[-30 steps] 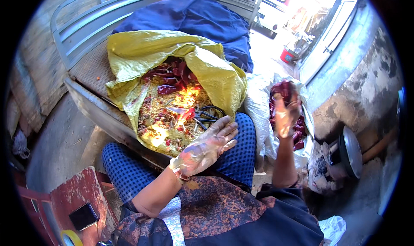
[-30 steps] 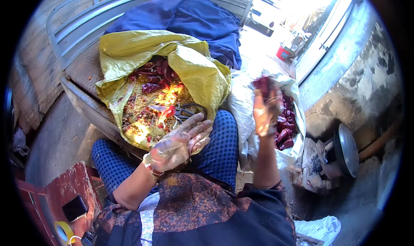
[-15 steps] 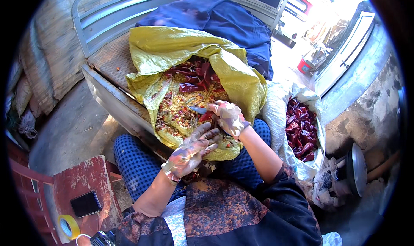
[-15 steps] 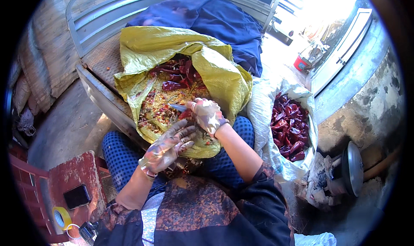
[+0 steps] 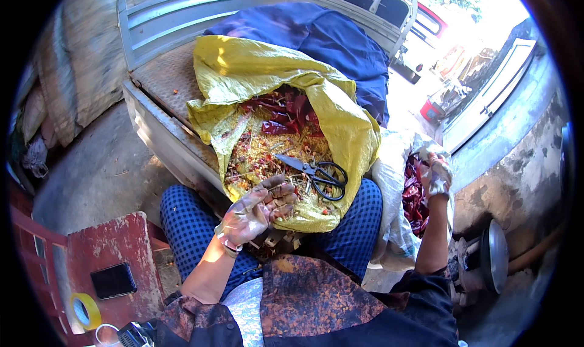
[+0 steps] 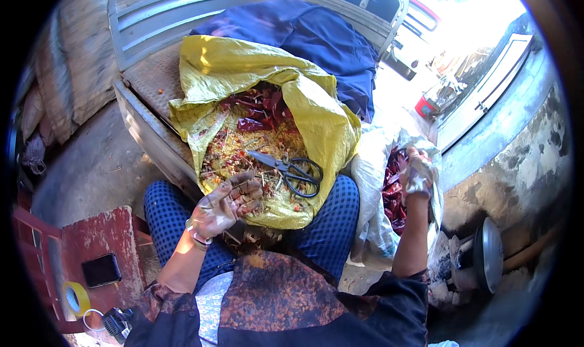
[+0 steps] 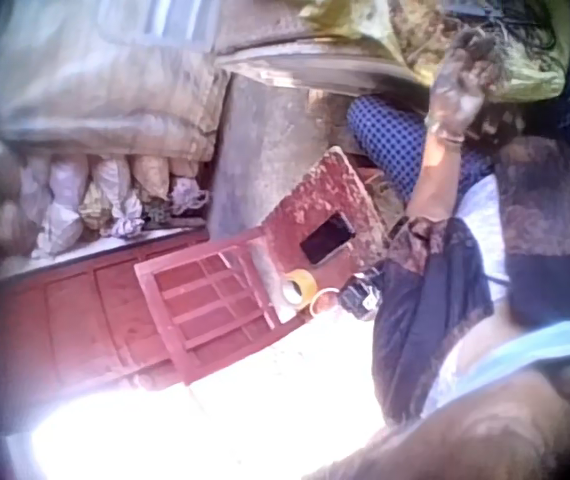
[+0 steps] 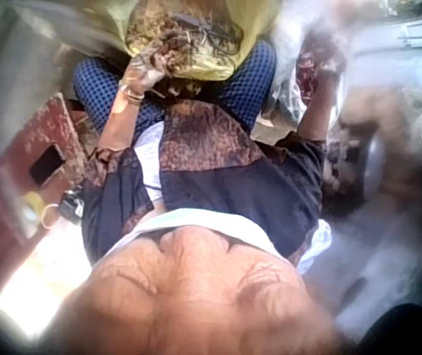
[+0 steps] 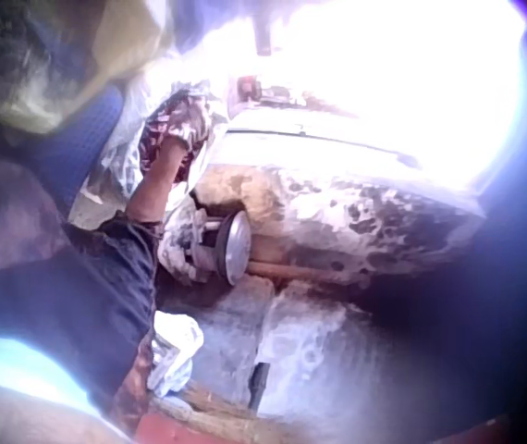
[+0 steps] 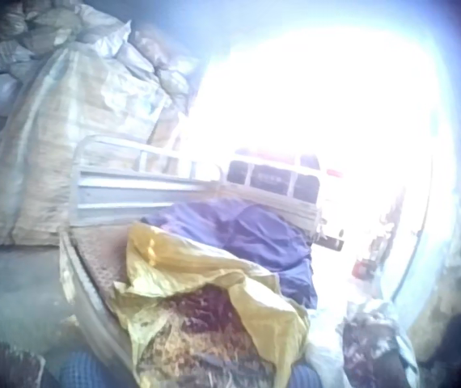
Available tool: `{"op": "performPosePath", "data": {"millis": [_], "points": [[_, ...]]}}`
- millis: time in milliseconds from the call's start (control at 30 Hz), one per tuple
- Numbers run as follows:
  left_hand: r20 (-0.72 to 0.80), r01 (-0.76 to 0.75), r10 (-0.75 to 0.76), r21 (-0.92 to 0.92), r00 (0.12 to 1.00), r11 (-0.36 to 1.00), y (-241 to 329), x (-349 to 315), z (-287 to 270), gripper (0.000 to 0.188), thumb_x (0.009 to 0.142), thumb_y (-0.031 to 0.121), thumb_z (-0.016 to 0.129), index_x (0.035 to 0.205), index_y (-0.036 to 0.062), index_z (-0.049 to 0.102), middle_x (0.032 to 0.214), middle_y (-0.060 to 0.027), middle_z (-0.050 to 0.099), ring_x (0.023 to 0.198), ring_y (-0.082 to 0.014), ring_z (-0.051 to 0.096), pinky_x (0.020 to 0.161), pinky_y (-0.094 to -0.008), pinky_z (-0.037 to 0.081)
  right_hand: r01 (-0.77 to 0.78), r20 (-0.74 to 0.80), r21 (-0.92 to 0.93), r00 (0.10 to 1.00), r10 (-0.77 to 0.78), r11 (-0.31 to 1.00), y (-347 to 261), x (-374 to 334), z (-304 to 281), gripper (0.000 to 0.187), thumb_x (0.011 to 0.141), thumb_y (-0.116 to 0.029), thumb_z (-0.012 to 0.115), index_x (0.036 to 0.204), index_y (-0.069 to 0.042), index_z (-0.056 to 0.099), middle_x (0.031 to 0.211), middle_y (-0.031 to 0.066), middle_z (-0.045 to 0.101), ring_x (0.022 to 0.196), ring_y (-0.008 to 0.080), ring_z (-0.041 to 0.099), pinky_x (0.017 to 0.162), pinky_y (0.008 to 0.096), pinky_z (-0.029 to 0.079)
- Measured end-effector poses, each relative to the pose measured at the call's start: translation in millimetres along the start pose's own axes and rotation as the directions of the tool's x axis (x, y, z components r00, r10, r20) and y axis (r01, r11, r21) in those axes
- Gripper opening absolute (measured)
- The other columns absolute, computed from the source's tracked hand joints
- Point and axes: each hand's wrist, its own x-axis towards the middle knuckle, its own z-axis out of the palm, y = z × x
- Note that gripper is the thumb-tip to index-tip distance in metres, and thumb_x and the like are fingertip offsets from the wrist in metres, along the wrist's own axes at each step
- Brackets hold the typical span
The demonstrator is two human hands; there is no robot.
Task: The person cuts open dried chili peppers using scissors and removes the seeds by hand into a large bag.
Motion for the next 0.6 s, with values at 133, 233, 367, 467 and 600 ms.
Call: {"op": "performPosePath", "data": {"millis": [133, 233, 367, 467, 600], "points": [[-0.06, -0.045, 0.045, -0.005, 0.997, 0.999, 9, -4, -4, 0.054, 0.089, 0.021, 0.053, 0.134, -0.0023, 0.034, 0.124, -0.0206, 0.051, 0.119, -0.0341, 0.047, 0.104, -0.0492, 0.035, -0.115, 0.248, 0.902, 0.927, -0.282, 0.417, -124, -1, 0, 0.045, 0.083, -0.032, 0.061, 0.115, -0.001, 0.056, 0.102, 0.009, 0.059, 0.09, 0.0193, 0.056, 0.078, 0.031, 0.045], [-0.066, -0.06, 0.061, 0.022, 0.996, 0.998, 13, -6, 2, 0.051, 0.089, 0.021, 0.054, 0.132, -0.0021, 0.038, 0.123, -0.0202, 0.052, 0.116, -0.0324, 0.05, 0.101, -0.0468, 0.038, 0.197, 0.07, 0.906, 0.805, -0.589, 0.376, -237, 6, -12, 0.029, 0.088, -0.019, 0.055, 0.112, -0.003, 0.059, 0.095, 0.0067, 0.059, 0.078, 0.0172, 0.055, 0.069, 0.0283, 0.045], [-0.072, -0.086, 0.092, 0.081, 0.993, 0.993, 19, -11, 6, 0.054, 0.089, 0.023, 0.055, 0.133, -0.0027, 0.036, 0.124, -0.0209, 0.052, 0.114, -0.0329, 0.051, 0.099, -0.0468, 0.04, -0.288, 0.49, 0.858, 0.708, -0.509, 0.425, -328, 35, 37, 0.025, 0.089, -0.012, 0.052, 0.113, -0.009, 0.059, 0.103, 0.0114, 0.064, 0.085, 0.0255, 0.061, 0.078, 0.033, 0.048], [-0.08, -0.095, 0.102, 0.083, 0.992, 0.992, 23, -16, 0, 0.055, 0.089, 0.024, 0.054, 0.133, -0.0019, 0.037, 0.123, -0.0198, 0.052, 0.113, -0.0319, 0.052, 0.097, -0.0454, 0.041, 0.228, 0.362, 0.642, 0.752, -0.551, 0.732, -346, 35, 62, 0.027, 0.09, -0.018, 0.051, 0.115, -0.011, 0.06, 0.101, 0.0114, 0.066, 0.08, 0.0237, 0.061, 0.073, 0.0342, 0.048], [-0.101, -0.119, 0.129, 0.1, 0.986, 0.988, 25, -20, -2, 0.053, 0.088, 0.023, 0.054, 0.133, -0.0006, 0.038, 0.124, -0.0176, 0.053, 0.113, -0.0299, 0.053, 0.096, -0.043, 0.042, -0.5, 0.67, 0.736, 0.636, -0.384, 0.456, -343, 45, 49, 0.024, 0.088, -0.014, 0.053, 0.108, -0.002, 0.062, 0.094, 0.0067, 0.066, 0.084, 0.0158, 0.06, 0.075, 0.026, 0.047]]}}
